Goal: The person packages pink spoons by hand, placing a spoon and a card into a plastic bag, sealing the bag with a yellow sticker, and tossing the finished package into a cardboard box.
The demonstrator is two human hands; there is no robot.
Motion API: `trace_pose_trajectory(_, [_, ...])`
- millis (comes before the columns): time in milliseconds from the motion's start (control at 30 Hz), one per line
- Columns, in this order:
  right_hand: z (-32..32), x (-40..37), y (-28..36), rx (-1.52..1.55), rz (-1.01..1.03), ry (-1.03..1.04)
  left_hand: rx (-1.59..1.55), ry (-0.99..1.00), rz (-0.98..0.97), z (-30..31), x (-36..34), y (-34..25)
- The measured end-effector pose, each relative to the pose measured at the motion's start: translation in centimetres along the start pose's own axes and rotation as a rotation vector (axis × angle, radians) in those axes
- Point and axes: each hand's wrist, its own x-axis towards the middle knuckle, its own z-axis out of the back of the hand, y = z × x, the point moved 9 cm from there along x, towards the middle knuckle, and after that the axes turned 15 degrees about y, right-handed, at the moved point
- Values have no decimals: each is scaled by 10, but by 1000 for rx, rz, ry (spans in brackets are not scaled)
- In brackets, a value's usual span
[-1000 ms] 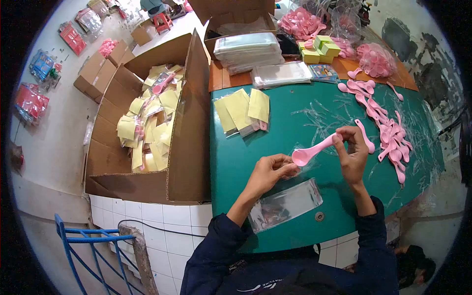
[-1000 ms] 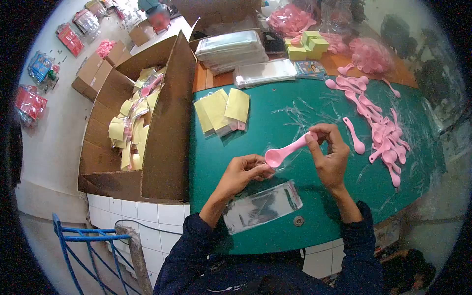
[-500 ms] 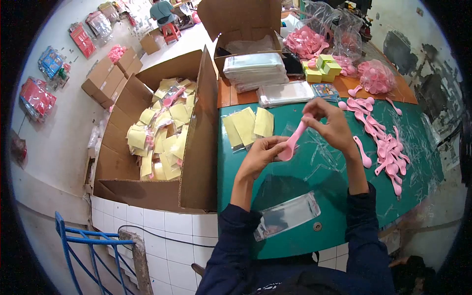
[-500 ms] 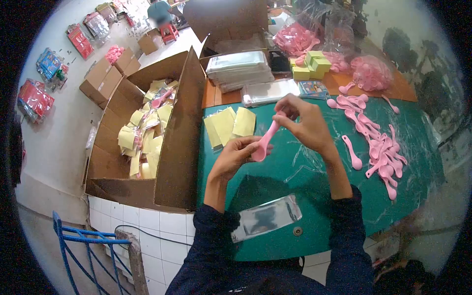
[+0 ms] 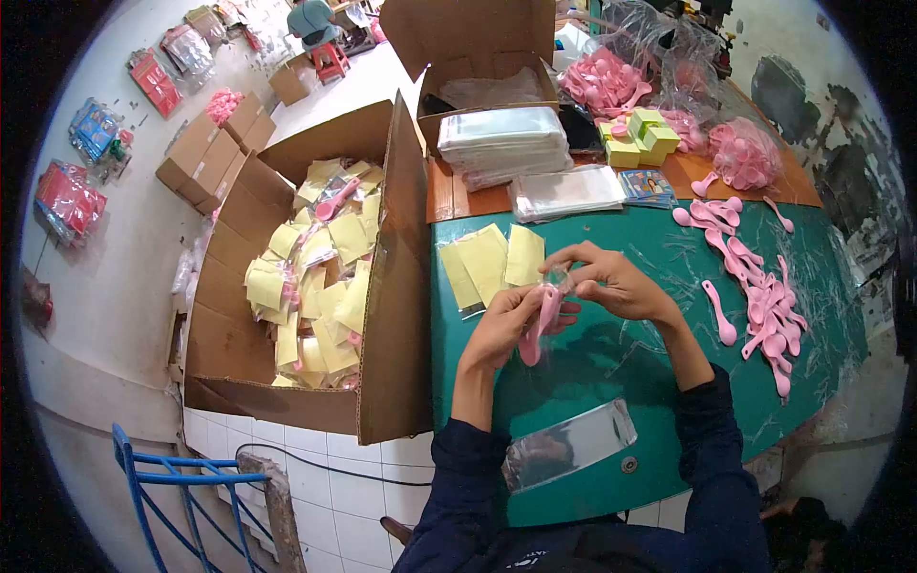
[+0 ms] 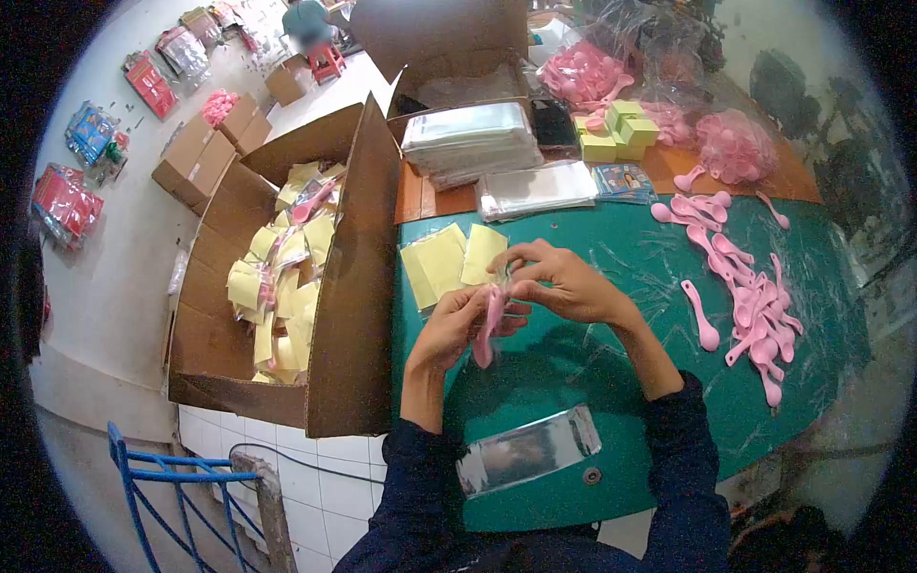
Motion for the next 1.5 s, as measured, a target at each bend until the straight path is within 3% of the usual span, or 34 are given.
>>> trace_pose_trajectory(100, [40,2,-6,173,149,-95,-25,0,-24,-2,-5,-9])
trace_pose_trajectory(167, [99,-18,-55,1,-124,-330,-13,25,-50,0,-10,-15])
trace_pose_trajectory(233, [147,-46,-108,-546,-437,-457,24,83,-90,1,-16,-18])
trace_pose_trajectory(300, [175,-76,-169,-624,-806,-499,87,212,-161,-2,-24,-19])
trace_pose_trajectory(400, [174,-114,-210,-872,-1076,-662,60,352,-232,-5,-27,-18])
trace_pose_trajectory(500, [182,-124,-213,-772,-937,-819,-4,421,-166,-5,-27,-5])
trace_pose_trajectory(600, [181,-125,-177,-936,-935,-993,-36,406,-121,-10,-23,-6])
trace_pose_trajectory(800, [196,-121,-169,-728,-817,-836,-27,304,-117,-9,-17,-7])
trace_pose_trajectory(900, [191,-112,-124,-854,-710,-836,-36,274,-89,-9,-15,-7])
trace_pose_trajectory(1000, [172,-99,-90,-306,-432,-764,19,245,-48,-10,-11,-8])
trace_pose_trajectory(1067, [127,-77,-37,105,-307,-642,41,222,-33,-10,-9,-9])
trace_pose_trajectory(1133, [87,-67,3,242,-218,-571,25,206,-21,-12,-7,-10])
trace_pose_trajectory(1233, [51,-67,25,176,-360,-443,94,89,42,-7,-7,-6])
trace_pose_trajectory(1333, [46,-64,43,-69,-428,-307,277,189,60,-11,-2,-7])
trace_pose_trajectory(1433, [46,-60,57,-246,-370,-304,285,243,13,-20,1,-5])
trace_pose_trajectory(1500, [37,-55,57,-197,-367,-214,393,254,59,-24,3,-6])
